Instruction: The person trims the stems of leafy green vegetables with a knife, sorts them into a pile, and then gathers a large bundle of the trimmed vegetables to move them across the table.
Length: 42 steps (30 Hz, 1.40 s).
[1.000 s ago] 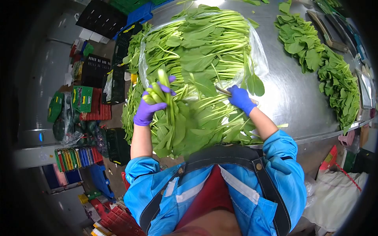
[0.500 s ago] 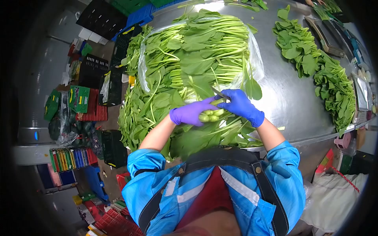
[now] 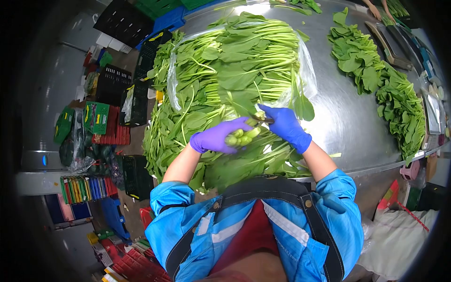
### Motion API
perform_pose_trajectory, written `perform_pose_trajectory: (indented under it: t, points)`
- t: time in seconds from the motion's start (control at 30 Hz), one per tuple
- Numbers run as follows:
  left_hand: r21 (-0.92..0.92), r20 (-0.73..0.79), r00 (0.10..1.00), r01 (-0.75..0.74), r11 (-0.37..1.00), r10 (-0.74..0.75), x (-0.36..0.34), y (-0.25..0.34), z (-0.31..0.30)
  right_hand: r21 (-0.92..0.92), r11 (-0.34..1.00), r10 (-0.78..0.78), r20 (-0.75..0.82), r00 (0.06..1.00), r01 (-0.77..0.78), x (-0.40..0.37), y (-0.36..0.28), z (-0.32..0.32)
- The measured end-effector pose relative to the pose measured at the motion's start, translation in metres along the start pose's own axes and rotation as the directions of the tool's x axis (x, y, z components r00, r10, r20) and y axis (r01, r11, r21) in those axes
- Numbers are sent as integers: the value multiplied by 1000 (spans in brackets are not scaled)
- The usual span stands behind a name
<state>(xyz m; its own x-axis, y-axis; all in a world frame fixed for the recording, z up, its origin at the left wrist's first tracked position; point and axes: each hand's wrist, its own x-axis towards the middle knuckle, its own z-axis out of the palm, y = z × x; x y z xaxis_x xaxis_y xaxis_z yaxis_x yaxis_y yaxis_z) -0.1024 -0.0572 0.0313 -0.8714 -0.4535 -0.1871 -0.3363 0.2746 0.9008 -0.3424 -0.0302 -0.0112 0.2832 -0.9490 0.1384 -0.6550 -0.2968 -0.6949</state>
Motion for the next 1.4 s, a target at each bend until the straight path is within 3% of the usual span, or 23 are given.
perform_pose_trajectory:
  t: [0.1,0.13,0.23,0.33,0.37,0.4,0.43,0.47,0.53,0.6,0.67,0.73,0.8,0.87,1.0,1.07,1.1,1.13,1.2,1.27,1.3,1.33,1.4]
  points:
    - [-37,-14,1000,-29,999,28,-15,3,-3,37,981,186,132,974,-192,-4,39,3]
    - [-28,-48,998,-44,999,43,-16,6,-6,35,982,178,129,975,-184,-2,39,2]
    - [-29,-2,1000,-26,999,26,-10,9,-10,562,819,87,77,993,-115,-8,-8,-22]
    - [-59,42,993,-109,992,112,0,14,-10,563,825,-74,201,977,-53,5,-21,-24]
    - [-57,48,992,-111,992,114,-2,17,-12,647,750,-28,238,971,-137,6,-10,-16]
    - [-250,-14,1000,-10,968,7,-6,22,-16,647,751,-27,234,972,-134,5,-2,-13]
    - [-440,-56,992,77,895,-113,-10,24,-20,645,729,134,197,971,-231,3,5,-13]
    - [-438,-58,992,78,896,-114,-15,20,-24,647,690,292,160,943,-323,2,11,-13]
    - [-188,-294,953,25,982,-80,-19,17,-32,632,691,367,112,923,-352,4,3,-25]
    - [-142,-267,962,12,990,-50,-14,23,-35,644,725,305,20,952,-246,5,-13,-33]
    - [2,-135,976,-171,985,169,2,36,-33,699,701,207,-9,978,-142,15,-27,-29]
    - [-4,-112,983,-145,989,143,9,43,-35,630,763,190,-8,982,-143,27,-44,-39]
    - [-462,-109,994,-51,886,1,9,59,-46,802,584,188,14,982,-123,31,-62,-67]
    - [-508,-286,954,-234,829,94,5,64,-69,788,614,212,-102,972,-51,33,-52,-75]
    - [-472,-528,819,-504,723,226,2,76,-104,710,694,225,-63,972,-115,31,-28,-80]
    - [-521,-527,826,-499,692,199,11,71,-107,692,714,-9,-142,990,106,37,-25,-68]
    - [-532,-544,820,-500,683,177,22,78,-101,766,642,38,-22,999,-8,38,-31,-70]
    - [-543,-559,814,-501,674,156,34,83,-95,672,740,15,15,1000,-22,41,-32,-70]
    - [-581,-591,804,-484,654,69,58,90,-77,840,543,-86,72,994,-14,46,-26,-49]
    - [-562,-627,779,-442,699,-11,87,77,-65,823,556,30,118,993,-114,39,-6,-32]
    - [-563,-618,786,-445,696,2,100,66,-60,870,477,22,131,991,-125,30,-18,-41]
    - [-665,-620,771,-421,617,-141,115,51,-53,825,513,115,206,972,-235,24,-16,-43]
    - [-801,-549,759,-358,480,-351,145,30,-42,807,576,158,45,986,-129,10,-4,-39]
